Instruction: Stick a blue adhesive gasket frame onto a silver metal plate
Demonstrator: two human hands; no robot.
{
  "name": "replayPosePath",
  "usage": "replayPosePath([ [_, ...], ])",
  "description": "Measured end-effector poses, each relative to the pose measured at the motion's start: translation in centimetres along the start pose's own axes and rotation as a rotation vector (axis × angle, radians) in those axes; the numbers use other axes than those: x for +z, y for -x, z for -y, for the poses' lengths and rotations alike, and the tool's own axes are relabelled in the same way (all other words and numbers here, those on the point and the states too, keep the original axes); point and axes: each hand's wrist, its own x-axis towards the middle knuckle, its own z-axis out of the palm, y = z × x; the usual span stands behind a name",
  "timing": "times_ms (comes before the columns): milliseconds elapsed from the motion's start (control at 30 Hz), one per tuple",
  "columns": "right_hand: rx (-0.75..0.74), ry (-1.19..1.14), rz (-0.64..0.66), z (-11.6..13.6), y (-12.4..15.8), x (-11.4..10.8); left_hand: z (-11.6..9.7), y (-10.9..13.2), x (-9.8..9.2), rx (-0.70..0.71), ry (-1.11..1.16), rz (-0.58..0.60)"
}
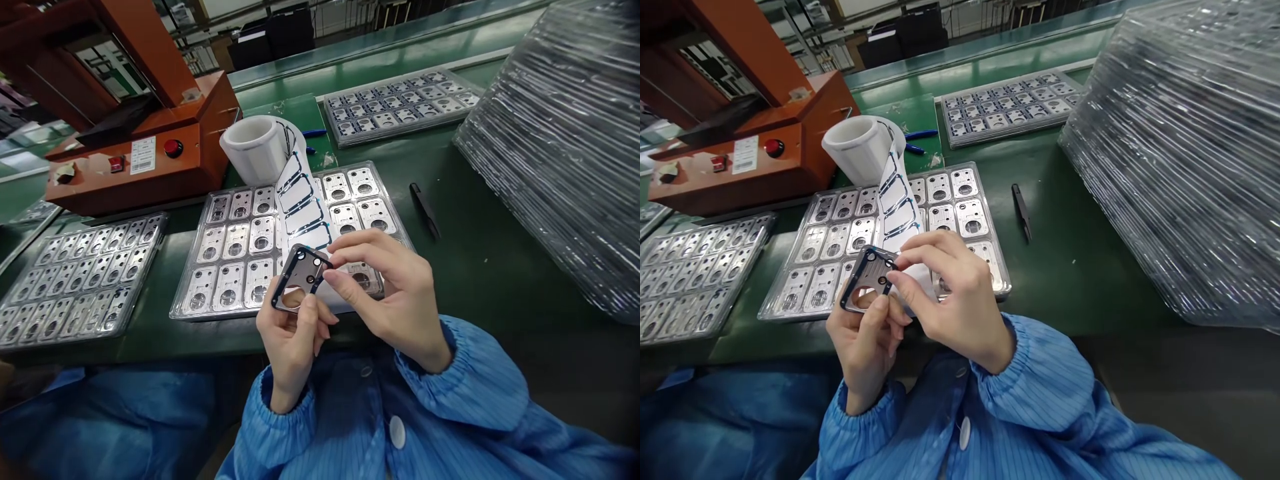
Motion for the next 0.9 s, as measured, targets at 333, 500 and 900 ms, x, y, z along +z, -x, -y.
replayPosePath([
  [333, -0.37, 0.188, -0.045, -0.4, 0.3, -0.5, 0.3, -0.2, -0.4, -0.043, 0.067, 0.042],
  [500, -0.364, 0.294, -0.162, -0.9, 0.1, -1.0, 0.4, -0.2, -0.4, -0.026, 0.08, 0.066],
  [900, -0.024, 0.11, -0.051, -0.4, -0.1, -0.7, 0.3, -0.3, -0.6, 0.015, 0.109, 0.109],
])
